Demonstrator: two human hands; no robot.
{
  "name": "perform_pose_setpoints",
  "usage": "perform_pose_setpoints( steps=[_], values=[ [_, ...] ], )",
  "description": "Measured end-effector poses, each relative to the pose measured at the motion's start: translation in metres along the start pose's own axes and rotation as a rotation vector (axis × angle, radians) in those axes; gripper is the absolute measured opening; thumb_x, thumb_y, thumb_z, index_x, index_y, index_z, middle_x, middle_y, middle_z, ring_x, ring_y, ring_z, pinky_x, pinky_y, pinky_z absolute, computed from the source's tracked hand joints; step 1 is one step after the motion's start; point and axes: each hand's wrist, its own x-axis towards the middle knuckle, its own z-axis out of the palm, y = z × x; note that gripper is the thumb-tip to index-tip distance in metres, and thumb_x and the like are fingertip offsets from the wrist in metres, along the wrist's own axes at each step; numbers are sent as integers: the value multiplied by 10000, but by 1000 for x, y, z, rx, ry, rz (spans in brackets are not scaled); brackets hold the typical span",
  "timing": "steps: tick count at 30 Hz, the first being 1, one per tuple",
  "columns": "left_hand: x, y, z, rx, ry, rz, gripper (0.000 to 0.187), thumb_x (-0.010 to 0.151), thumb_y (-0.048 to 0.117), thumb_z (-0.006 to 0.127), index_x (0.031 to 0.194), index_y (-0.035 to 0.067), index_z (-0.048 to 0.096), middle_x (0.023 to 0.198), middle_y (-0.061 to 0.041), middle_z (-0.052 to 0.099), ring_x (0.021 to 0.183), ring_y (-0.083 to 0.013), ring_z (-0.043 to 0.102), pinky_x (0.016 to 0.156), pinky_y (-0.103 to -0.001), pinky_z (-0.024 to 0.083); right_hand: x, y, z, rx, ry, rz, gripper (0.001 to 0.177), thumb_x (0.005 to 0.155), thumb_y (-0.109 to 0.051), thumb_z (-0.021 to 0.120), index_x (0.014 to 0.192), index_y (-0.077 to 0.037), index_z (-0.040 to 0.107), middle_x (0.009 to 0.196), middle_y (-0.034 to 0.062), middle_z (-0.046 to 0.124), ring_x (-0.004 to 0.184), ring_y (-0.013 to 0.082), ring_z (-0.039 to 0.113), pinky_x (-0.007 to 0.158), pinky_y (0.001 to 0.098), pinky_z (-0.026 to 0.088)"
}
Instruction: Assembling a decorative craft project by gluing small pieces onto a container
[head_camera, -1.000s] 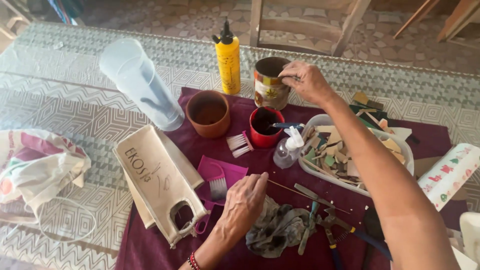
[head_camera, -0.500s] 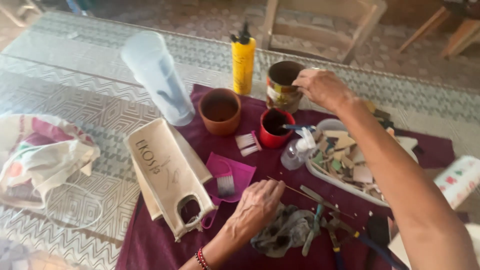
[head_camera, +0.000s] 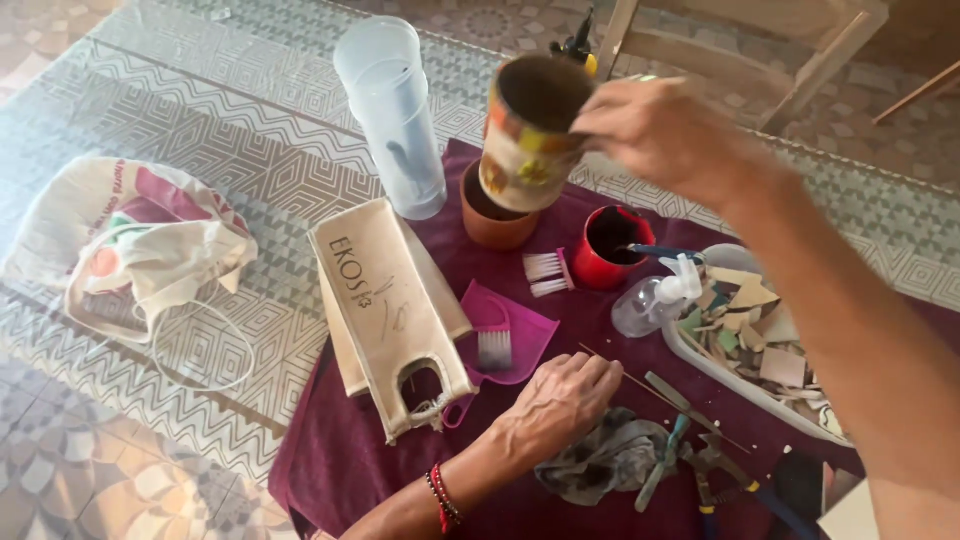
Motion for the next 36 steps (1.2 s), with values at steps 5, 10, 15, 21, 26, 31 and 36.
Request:
perform_pose_setpoints(
  steps=[5,10,15,21,26,31,36],
  values=[
    [-1,-1,3,24,-11,-25,163,936,44,594,1092,-5,600,866,-106,594,704,-282,564,617,-401,457,19,-3,32,86,-101,37,222,943,20,679,1148,-10,757,1053,129,738,849,260,720,832,361,628],
    [-1,-1,2,45,17,-5,126,938,40,609,1059,4,601,859,-101,589,720,-282,575,629,-402,463,26,6,51,84,-64,-2,162,923,-27,720,1082,-29,752,1008,98,704,853,288,697,778,426,568],
    [-5,-2,8,19,-17,14,276,926,25,609,1189,-56,606,927,-141,621,759,-303,591,647,-417,473,25,15,72,172,-212,98,258,947,-45,661,1194,-45,733,1185,99,710,1012,329,698,928,468,534],
    [-5,0,11,37,-6,9,149,926,35,593,1072,3,588,886,-100,578,727,-274,558,631,-402,437,25,14,67,193,-212,92,272,915,-53,710,1185,-29,734,1185,121,725,1036,306,706,974,466,541],
    [-1,0,8,54,-24,-1,94,936,37,595,1030,29,588,866,-92,587,718,-269,569,625,-394,450,27,18,66,103,-192,51,309,852,-14,744,1161,-34,744,1271,108,699,1136,294,672,1003,454,524],
    [2,2,3,46,-20,0,36,943,38,590,971,43,567,828,-82,569,695,-271,559,628,-401,455,24,17,47,103,-177,80,445,792,7,780,1231,-32,720,1366,163,661,1173,317,663,1082,458,487],
    [1,5,5,0,5,9,53,939,19,589,960,46,549,834,-83,556,686,-274,549,608,-402,451,30,-14,35,134,-397,154,482,893,-172,736,1352,-66,632,1356,145,659,1252,266,610,1167,397,415]
  ],
)
